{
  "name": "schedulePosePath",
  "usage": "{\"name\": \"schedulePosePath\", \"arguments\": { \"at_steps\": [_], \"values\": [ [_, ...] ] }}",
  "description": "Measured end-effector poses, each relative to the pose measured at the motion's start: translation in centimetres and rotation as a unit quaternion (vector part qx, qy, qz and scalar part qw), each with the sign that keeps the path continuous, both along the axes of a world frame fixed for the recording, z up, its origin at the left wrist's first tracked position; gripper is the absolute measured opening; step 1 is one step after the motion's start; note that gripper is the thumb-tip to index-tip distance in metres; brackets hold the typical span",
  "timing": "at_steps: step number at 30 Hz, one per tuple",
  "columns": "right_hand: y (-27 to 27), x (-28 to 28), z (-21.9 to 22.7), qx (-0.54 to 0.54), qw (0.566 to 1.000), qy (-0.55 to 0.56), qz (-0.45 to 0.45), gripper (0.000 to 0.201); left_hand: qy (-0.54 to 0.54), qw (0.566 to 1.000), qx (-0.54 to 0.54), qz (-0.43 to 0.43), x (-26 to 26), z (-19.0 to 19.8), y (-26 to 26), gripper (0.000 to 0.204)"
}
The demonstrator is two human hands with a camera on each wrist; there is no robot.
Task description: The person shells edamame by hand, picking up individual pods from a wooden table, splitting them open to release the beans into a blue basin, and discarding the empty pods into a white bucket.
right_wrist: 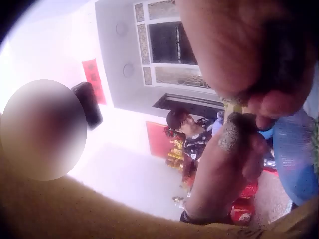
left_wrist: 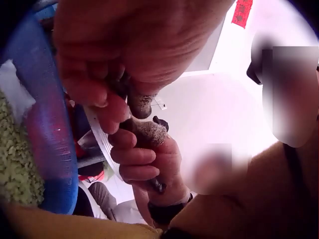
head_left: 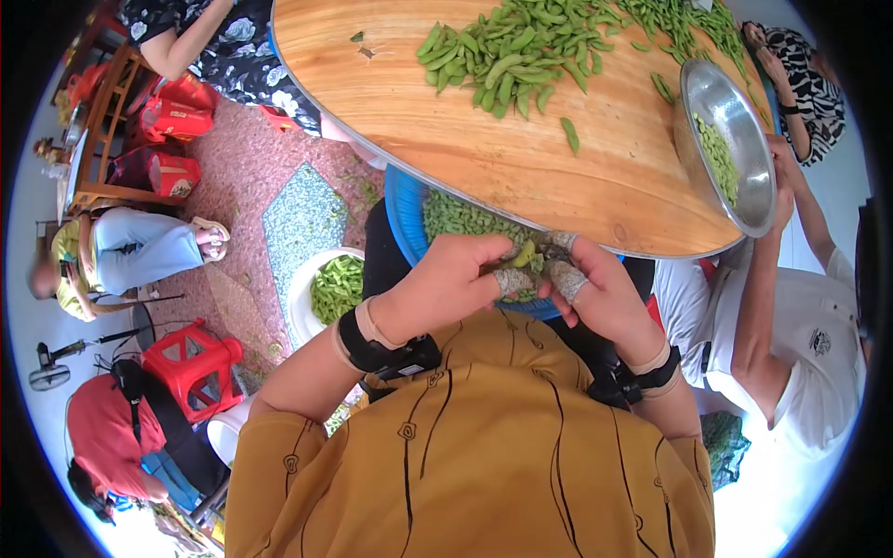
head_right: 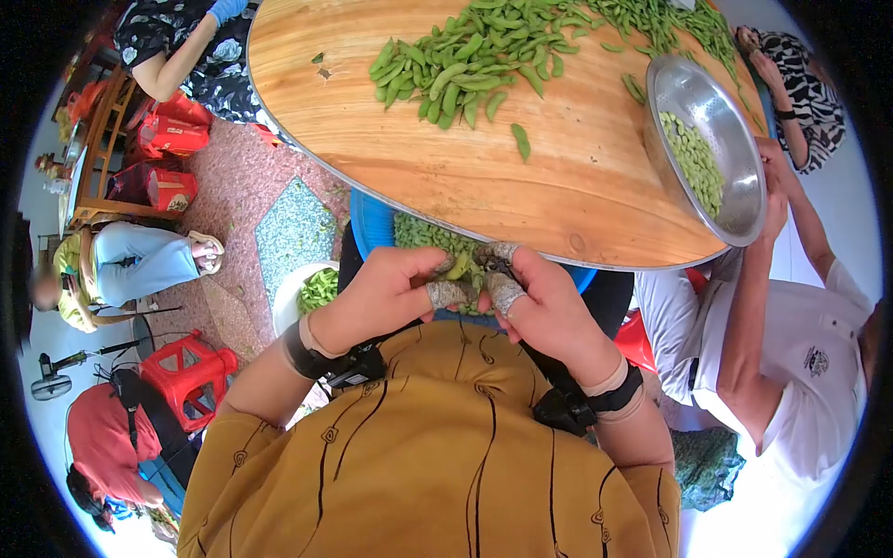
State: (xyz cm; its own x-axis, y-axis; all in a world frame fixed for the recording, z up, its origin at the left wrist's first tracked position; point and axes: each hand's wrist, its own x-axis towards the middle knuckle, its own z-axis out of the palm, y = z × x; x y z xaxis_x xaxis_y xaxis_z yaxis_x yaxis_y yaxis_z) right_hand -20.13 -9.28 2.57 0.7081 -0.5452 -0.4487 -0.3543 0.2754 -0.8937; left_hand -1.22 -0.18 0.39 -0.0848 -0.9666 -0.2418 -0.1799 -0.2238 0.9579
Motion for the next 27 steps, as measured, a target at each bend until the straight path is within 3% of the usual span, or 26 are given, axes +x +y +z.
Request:
{"name": "schedulePosePath", "arguments": {
  "at_steps": [3,7,10,12,15,18,25,27],
  "values": [
    [-0.2,0.2,0.0,0.022,1.0,-0.017,0.003,0.012,-0.03,0.998,-0.055,0.003,0.1,-1.8,0.0,0.012],
    [-0.5,0.8,-0.5,0.041,0.998,-0.029,0.028,0.011,-0.076,0.996,-0.028,-0.033,0.3,-1.5,0.1,0.012],
    [-0.7,1.0,-0.9,0.029,0.999,-0.006,0.013,0.011,0.017,0.996,-0.074,-0.048,0.3,-1.1,0.4,0.013],
    [-0.8,0.9,-0.9,0.036,0.999,-0.018,-0.013,0.012,0.13,0.991,0.02,-0.033,0.6,0.0,0.8,0.012],
    [-0.3,0.8,-0.9,0.0,0.999,-0.047,0.01,0.013,0.18,0.979,0.082,0.04,0.9,-0.5,0.9,0.015],
    [0.4,0.6,-0.2,0.002,0.997,-0.07,0.028,0.02,0.185,0.977,0.092,0.05,1.0,-0.3,0.8,0.016],
    [0.4,0.5,0.3,-0.006,0.996,-0.064,0.058,0.026,0.087,0.993,0.062,0.042,0.2,-0.3,0.8,0.012],
    [0.4,0.5,0.5,0.029,0.996,-0.064,0.05,0.025,0.029,0.999,-0.002,0.036,0.2,-0.5,1.0,0.012]
  ]
}}
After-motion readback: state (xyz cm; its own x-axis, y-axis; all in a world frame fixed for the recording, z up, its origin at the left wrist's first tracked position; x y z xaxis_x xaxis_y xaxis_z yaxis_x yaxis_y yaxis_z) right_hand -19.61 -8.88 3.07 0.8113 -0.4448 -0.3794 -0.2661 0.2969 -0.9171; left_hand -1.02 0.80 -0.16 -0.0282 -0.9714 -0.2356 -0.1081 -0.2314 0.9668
